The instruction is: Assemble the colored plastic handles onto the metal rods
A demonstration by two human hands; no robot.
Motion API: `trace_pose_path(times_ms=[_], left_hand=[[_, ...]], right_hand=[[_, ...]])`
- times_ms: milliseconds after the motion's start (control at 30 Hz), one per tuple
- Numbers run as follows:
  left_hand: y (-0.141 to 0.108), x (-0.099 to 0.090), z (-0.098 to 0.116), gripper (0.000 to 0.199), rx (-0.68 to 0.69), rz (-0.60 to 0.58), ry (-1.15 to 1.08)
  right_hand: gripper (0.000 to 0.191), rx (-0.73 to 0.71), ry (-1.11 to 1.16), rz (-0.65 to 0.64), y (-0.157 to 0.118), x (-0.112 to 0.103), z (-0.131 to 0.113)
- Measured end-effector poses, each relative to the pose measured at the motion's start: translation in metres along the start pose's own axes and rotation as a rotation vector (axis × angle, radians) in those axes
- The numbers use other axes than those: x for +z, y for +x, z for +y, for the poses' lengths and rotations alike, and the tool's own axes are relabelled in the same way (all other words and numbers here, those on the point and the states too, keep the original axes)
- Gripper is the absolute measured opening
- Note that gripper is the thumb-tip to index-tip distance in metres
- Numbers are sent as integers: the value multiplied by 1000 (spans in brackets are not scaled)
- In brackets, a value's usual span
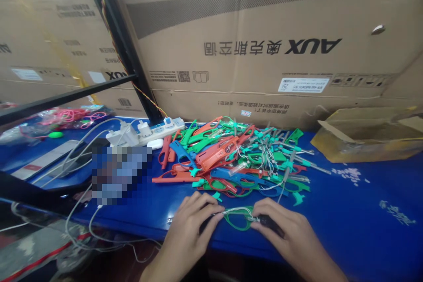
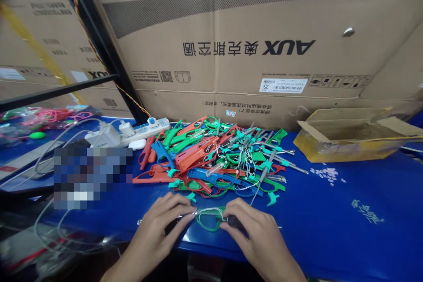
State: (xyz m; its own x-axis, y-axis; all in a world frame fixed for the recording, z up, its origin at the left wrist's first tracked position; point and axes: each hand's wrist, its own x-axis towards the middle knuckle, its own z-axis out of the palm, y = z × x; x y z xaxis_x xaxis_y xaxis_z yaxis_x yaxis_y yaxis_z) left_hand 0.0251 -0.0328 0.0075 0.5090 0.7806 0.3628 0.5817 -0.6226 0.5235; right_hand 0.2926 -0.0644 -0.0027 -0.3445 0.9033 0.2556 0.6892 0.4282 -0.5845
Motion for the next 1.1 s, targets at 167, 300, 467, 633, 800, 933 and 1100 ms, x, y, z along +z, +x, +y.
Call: trace_pose_path(times_ms=[167,300,467,633,800,933,1100], left_hand=[[1,3,-2,14,10,49,20],[4,0,0,14,30,26,38],[5,-2,6,18,27,11,91],[3,-4,10,23,6,14,149],[3,-7,8,17,-38,-33,182],[1,-5,7,16,-41,-19,166],[-3,-3,1,21,17,43,164]], right_hand=[[11,-5,-1,8,1,0,-1],[11,-7,-22,6,2,-1,-2],[14,-41,-58,27,3,-1,-3],[12,-12,-51,9,3,0,-2],[9,-12,-40,0,4,1,-2],[9,-33,-30,13,3,-1,-6],[17,-69,-13,2,6,-6,-16]])
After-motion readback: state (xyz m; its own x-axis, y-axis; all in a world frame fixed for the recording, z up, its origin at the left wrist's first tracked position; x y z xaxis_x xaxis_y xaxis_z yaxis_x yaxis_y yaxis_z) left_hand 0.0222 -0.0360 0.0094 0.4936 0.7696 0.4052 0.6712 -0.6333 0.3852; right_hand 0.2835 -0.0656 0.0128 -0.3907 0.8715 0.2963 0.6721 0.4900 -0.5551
